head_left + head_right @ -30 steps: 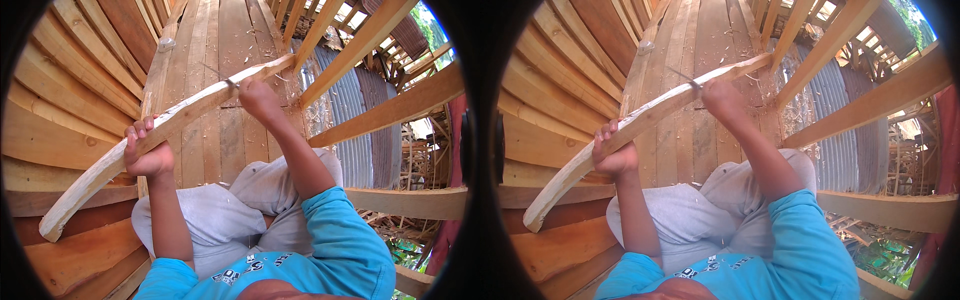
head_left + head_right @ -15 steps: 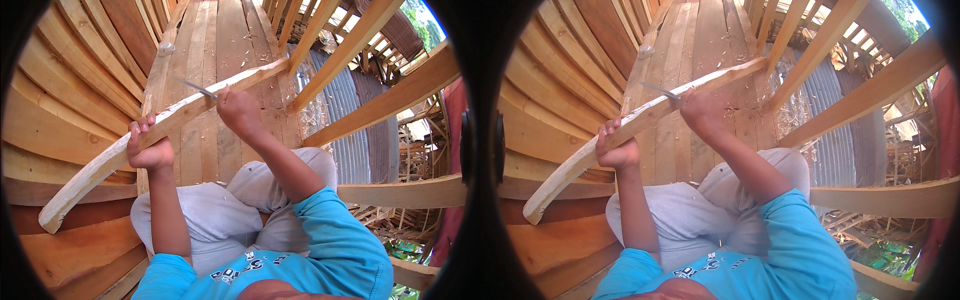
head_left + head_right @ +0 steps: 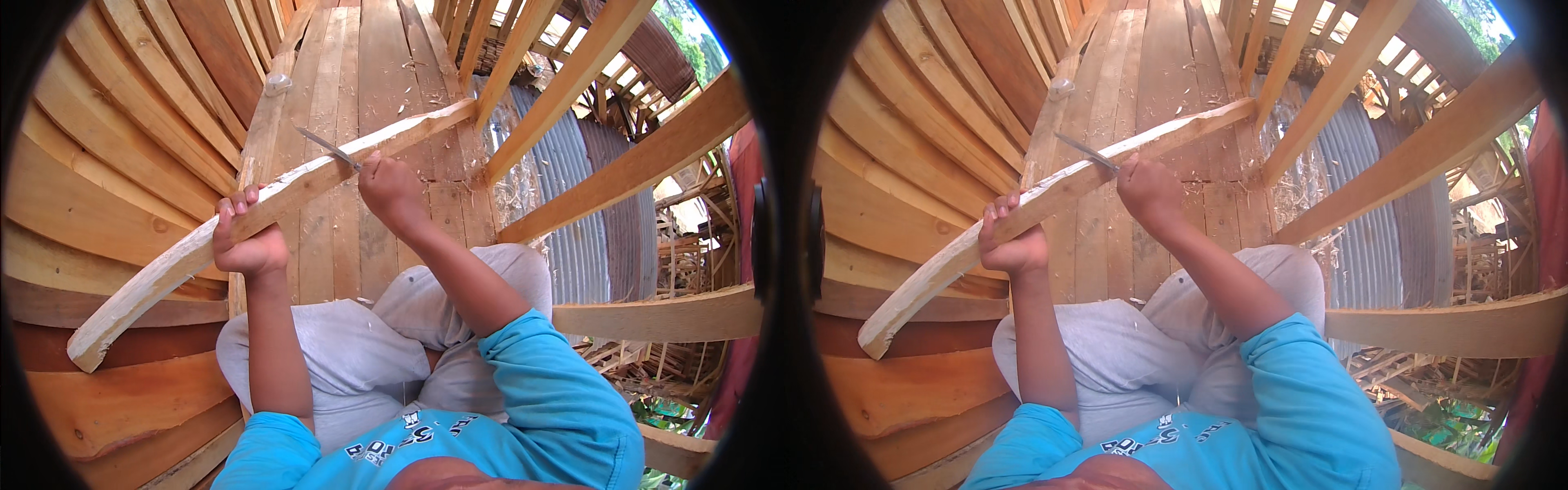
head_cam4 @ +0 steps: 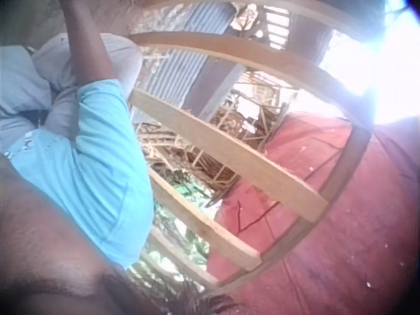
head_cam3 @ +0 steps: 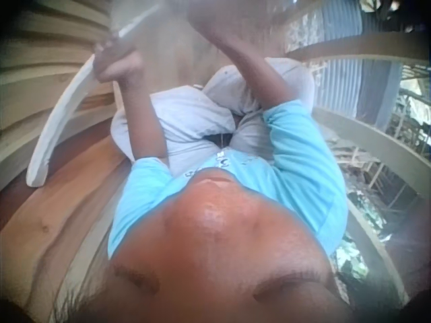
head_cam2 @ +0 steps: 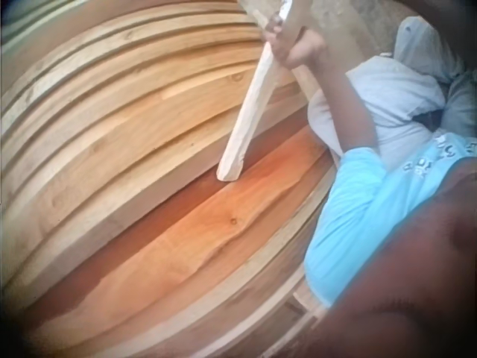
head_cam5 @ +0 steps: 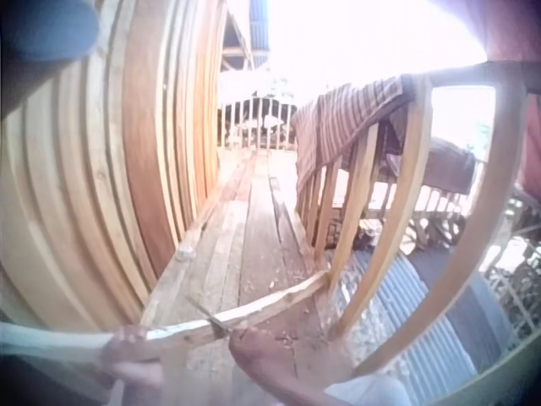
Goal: The person sits on a wooden floor and uses a knife to carve a long, curved piece of wood. They hold the wood with their left hand and repeatedly shave off thin layers with the knife in their right hand, creating wood shavings.
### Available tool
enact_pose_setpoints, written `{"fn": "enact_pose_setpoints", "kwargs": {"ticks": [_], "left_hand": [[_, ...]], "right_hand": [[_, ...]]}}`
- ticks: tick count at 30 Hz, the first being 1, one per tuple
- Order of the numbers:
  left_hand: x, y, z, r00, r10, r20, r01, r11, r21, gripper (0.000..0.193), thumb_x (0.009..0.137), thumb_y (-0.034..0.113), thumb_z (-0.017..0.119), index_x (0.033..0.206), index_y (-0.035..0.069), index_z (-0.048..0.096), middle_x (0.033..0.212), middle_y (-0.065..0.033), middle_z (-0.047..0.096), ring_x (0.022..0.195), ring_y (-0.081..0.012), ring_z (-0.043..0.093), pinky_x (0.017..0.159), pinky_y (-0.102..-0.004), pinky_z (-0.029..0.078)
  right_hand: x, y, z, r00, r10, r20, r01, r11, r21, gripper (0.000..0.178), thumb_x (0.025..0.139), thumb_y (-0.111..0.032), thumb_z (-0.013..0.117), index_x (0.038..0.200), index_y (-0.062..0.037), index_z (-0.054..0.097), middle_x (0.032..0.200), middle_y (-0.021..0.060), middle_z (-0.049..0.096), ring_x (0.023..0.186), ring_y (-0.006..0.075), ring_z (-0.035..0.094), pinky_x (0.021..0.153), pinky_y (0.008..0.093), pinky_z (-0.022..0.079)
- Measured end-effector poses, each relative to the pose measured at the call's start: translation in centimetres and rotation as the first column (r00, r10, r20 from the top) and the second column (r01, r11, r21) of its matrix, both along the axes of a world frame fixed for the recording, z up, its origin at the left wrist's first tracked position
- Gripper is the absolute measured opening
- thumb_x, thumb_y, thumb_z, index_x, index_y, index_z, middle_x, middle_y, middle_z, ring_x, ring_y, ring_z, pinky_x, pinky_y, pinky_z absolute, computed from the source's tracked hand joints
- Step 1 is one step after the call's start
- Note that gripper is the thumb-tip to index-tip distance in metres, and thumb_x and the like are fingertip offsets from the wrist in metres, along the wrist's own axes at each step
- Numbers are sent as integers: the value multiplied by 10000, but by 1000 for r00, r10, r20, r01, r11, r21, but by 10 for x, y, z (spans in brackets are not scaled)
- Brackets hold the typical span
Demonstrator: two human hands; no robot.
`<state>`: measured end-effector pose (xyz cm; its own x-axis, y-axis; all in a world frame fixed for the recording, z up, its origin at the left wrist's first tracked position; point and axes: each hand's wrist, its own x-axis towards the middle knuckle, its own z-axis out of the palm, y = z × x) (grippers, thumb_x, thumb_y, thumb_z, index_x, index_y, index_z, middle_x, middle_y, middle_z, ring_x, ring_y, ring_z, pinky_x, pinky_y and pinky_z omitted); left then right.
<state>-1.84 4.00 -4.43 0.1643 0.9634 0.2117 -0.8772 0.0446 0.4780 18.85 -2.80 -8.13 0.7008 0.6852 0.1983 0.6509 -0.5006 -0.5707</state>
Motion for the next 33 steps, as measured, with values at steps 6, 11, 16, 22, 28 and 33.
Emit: {"fn": "enact_pose_setpoints", "kwargs": {"ticks": [6,11,16,22,28,33], "left_hand": [[6,-2,3,999,-19,31,20,999,-39,165,787,241,640,766,149,505,769,-5,465,877,-222,482,1012,-450,361],[0,-2,3,999,43,4,-42,997,-70,162,790,232,641,763,148,505,768,-5,467,884,-223,484,1013,-450,365],[8,-5,6,999,-16,31,17,999,-49,164,790,234,641,762,148,504,770,-6,469,878,-219,479,1011,-440,357],[0,-2,3,999,35,23,-33,996,-78,163,789,229,641,760,152,500,766,-8,466,872,-216,474,1006,-429,354],[9,-6,8,999,-7,34,9,997,-72,160,803,222,612,772,138,479,766,-12,464,877,-218,493,1020,-443,366],[-2,-1,-1,999,48,23,-47,997,-66,157,789,225,638,771,150,500,761,-9,465,866,-218,481,1006,-432,361]], "right_hand": [[43,-3,-25,982,-166,90,154,980,125,531,952,-297,363,665,33,664,688,297,625,685,491,631,703,565,511],[-21,-4,13,998,61,23,-60,997,-41,554,961,-296,343,664,46,663,676,294,627,653,486,633,688,552,521],[52,-4,-32,984,-159,80,150,983,104,571,967,-301,334,669,63,658,669,290,628,643,491,629,685,557,515],[-13,-5,7,999,11,36,-10,1000,-8,592,970,-313,334,633,53,655,659,286,626,663,493,631,695,562,507],[49,-4,-32,975,-198,101,187,976,109,605,981,-327,329,645,59,652,673,300,624,683,497,631,715,569,511],[-11,-1,4,999,-5,48,8,999,-49,590,972,-304,317,649,50,661,675,300,625,708,486,641,731,572,509]]}}
